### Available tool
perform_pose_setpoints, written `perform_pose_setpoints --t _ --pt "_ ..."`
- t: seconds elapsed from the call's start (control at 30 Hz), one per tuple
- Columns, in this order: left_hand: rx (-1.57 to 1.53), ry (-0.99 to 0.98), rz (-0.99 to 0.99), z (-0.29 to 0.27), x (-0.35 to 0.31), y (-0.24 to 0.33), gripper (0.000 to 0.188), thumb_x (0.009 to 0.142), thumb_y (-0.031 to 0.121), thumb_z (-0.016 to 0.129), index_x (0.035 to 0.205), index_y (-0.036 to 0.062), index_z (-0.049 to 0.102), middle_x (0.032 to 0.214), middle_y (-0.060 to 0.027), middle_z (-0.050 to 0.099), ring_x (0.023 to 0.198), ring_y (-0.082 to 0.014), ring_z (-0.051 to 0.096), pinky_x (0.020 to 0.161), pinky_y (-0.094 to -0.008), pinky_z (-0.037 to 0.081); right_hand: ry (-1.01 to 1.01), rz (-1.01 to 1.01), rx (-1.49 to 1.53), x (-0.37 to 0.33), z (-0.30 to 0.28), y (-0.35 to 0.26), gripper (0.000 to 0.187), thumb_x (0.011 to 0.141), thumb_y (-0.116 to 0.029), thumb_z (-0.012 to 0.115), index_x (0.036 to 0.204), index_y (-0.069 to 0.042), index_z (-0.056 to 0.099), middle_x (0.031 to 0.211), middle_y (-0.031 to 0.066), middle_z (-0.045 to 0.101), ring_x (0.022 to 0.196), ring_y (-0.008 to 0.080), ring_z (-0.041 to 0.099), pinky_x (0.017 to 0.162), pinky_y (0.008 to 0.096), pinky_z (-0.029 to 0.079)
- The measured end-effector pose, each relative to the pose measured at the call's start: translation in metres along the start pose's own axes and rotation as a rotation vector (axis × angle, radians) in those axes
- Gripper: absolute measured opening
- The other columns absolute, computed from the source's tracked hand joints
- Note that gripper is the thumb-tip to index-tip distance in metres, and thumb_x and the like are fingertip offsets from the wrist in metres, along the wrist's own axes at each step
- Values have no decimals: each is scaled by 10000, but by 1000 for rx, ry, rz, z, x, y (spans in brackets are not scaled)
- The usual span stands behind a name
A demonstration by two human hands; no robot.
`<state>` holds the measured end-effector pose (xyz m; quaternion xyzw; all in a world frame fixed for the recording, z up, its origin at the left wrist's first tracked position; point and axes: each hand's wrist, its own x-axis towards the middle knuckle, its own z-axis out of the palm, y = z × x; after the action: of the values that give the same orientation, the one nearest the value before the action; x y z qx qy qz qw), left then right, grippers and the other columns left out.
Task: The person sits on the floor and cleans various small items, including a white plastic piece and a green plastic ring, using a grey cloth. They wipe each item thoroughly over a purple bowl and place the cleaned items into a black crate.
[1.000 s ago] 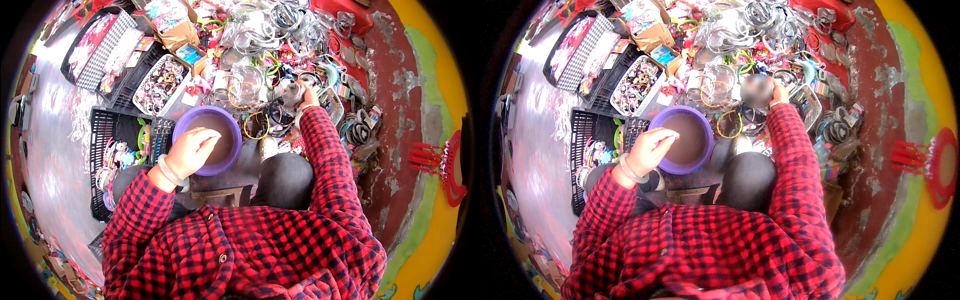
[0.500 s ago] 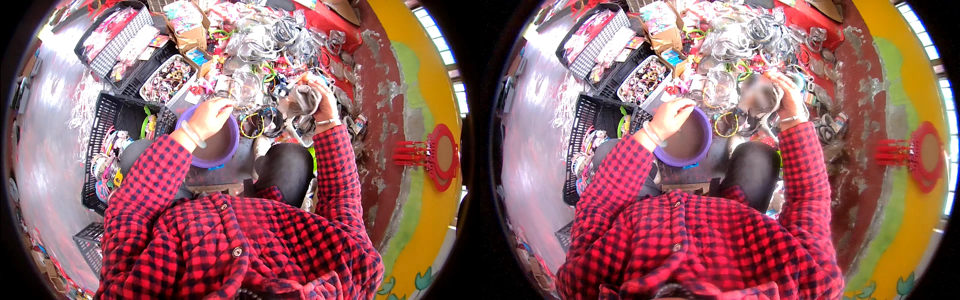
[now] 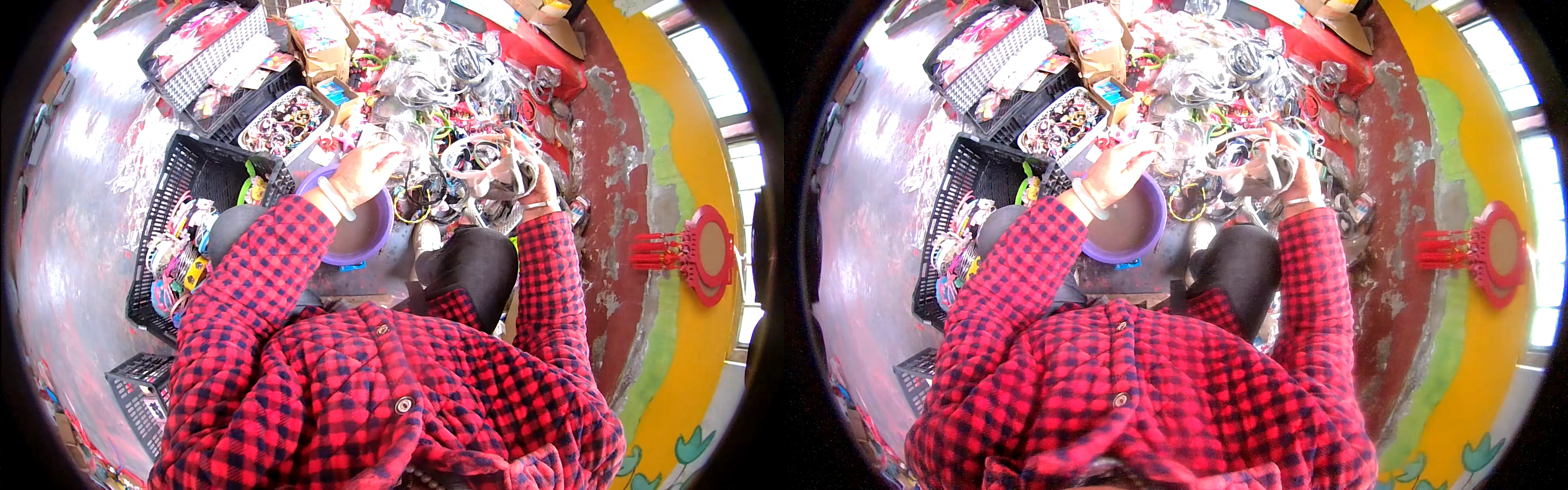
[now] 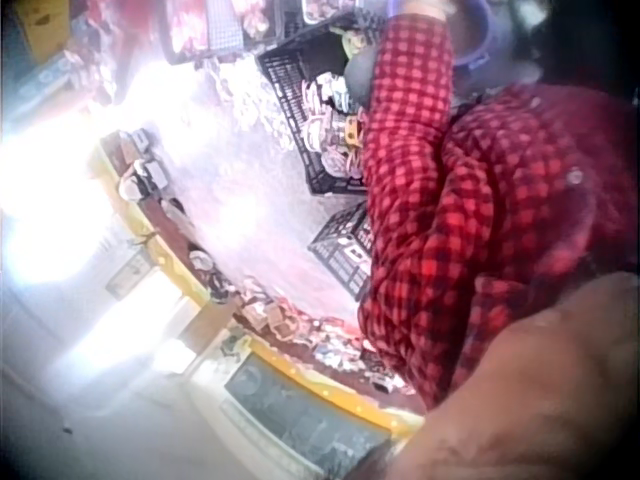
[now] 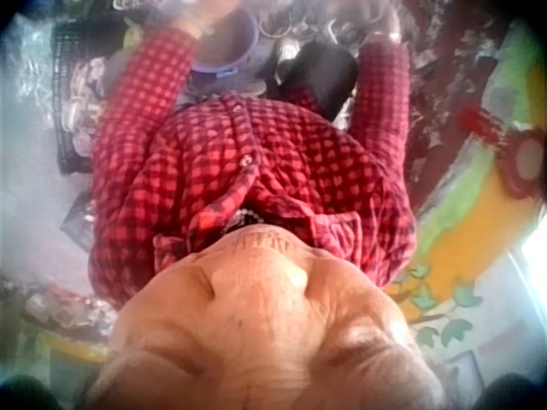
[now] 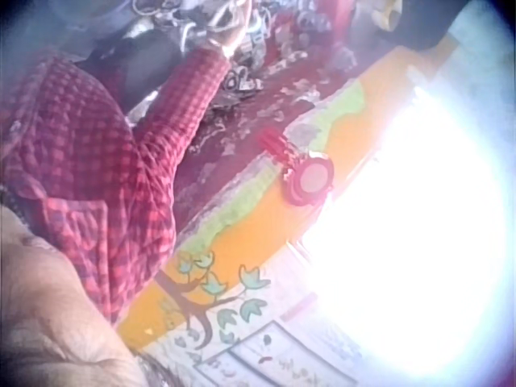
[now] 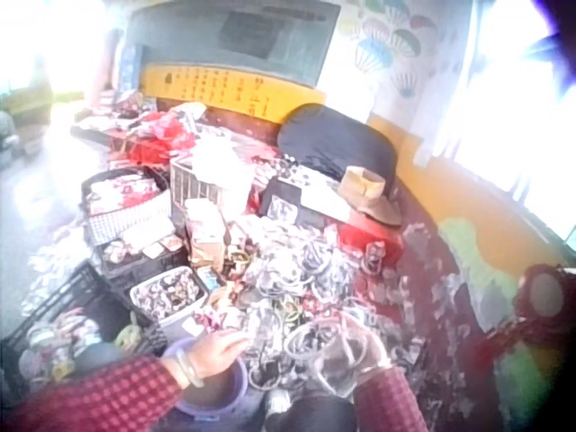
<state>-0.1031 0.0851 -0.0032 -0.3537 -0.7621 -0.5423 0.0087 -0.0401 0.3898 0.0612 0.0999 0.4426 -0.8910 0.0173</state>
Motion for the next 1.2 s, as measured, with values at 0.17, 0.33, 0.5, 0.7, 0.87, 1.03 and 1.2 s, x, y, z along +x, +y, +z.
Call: perform_pose_setpoints --t 0.17,0.33,0.5,0.7,0.87,1.03,1.2 --pt "-337 35 138 -9 0 15 261 874 195 513 1048 5 551 946 -139 600 830 -224 598 739 -315 458 -195 85 -261 13 93 21 441 797 -21 517 1230 -3 437 846 73 597 729 139 586 661 226 473" --pt "-390 -205 -75 -11 -6 16 316 875 154 517 1152 5 493 915 -87 600 834 -131 575 716 -285 473 -93 79 -412 24 129 69 460 805 -9 494 1257 -22 408 846 105 609 706 159 596 610 263 488" --pt "-826 -192 -323 -4 -2 -3 197 877 151 518 1008 11 563 835 -65 598 675 -119 582 519 -252 466 -13 188 -312 41 107 81 410 837 -58 495 1240 -26 422 882 152 615 737 228 611 625 317 522" --pt "-1201 -15 -411 -2 7 -21 227 880 173 518 1023 1 554 813 -52 592 686 -123 573 596 -241 471 195 168 76 78 37 55 409 881 -282 479 1174 3 474 1194 139 508 1076 266 489 961 407 359" --pt "-1294 -6 -447 -1 7 -21 242 801 99 555 1024 8 556 832 -49 586 685 -115 569 604 -233 465 50 137 60 82 13 54 407 817 -155 571 1170 24 474 1185 149 518 1085 262 486 974 414 349" --pt "-1182 10 -522 -12 6 -11 262 763 74 561 1021 24 562 823 -31 571 705 -110 558 627 -232 456 159 36 158 73 21 44 422 769 -287 623 1114 -58 543 1095 115 578 1010 271 536 904 512 390" --pt "-1042 1 -335 -17 8 -3 148 795 109 606 916 45 552 821 -19 570 747 -106 554 678 -241 452 114 -133 134 63 42 45 408 808 -334 561 1126 -82 523 1081 94 569 975 260 533 873 420 421"
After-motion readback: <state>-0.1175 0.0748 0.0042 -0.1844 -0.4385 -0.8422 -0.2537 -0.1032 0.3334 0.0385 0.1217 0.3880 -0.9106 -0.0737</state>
